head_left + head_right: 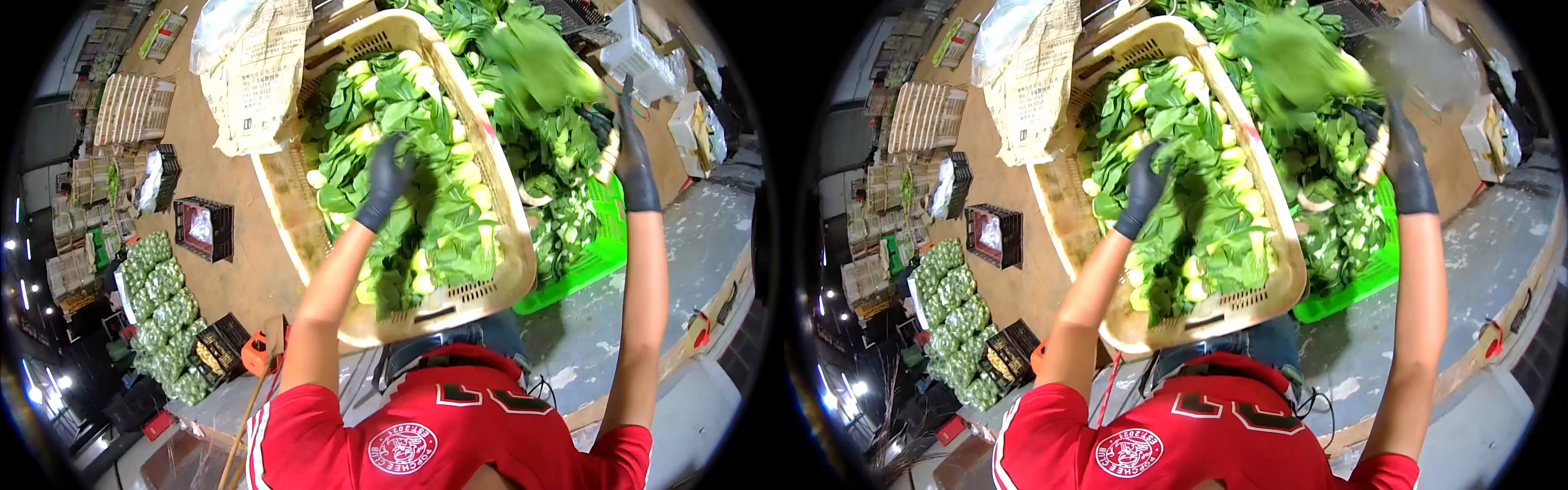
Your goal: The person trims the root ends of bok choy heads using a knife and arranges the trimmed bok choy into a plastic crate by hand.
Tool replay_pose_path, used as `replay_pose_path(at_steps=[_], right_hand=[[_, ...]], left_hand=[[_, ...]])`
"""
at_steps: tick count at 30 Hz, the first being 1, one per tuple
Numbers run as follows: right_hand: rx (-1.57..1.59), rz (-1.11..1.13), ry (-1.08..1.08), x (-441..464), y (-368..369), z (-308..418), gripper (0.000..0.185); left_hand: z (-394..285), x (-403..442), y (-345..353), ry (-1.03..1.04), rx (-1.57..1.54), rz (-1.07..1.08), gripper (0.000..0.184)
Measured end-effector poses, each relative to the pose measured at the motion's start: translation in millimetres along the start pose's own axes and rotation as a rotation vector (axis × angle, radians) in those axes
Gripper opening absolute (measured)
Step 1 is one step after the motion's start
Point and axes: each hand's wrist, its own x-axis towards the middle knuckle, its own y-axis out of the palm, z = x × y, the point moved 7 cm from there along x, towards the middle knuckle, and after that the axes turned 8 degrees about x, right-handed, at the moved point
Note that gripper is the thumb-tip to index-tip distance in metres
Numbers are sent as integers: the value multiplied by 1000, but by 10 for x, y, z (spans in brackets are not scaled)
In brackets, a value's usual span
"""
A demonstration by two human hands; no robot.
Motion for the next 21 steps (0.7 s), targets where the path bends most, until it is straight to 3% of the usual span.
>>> replay_pose_path(at_steps=[1,2,3,4,5,7,8,10,12,19,21], right_hand=[[-216,-133,-44,89,355,75,36],[-231,-205,62,36,576,71,39],[-430,-31,-3,-49,742,50,43],[-515,-13,41,-192,896,-22,46],[-563,-17,102,-362,997,-135,45],[-615,15,69,-687,849,-430,40],[-597,-126,246,-907,670,-599,36],[-508,-286,318,-1290,484,-727,32],[-409,-415,348,-1615,180,-799,33],[-214,-571,314,-2271,-443,-808,35],[-171,-570,309,-2323,-516,-849,37]], left_hand=[[350,294,-31,-4,-4,-51,37],[640,622,-60,53,58,-75,36],[786,979,-129,-2,124,-47,31],[848,1289,-178,170,265,-110,31],[1005,1554,-149,195,273,-97,32],[1349,2028,175,146,441,136,28],[1390,2151,288,112,518,264,25],[1600,2216,626,1,660,625,29],[1805,2342,746,33,619,538,44],[2014,2288,846,154,570,429,50],[1790,2262,675,-9,591,624,55]])
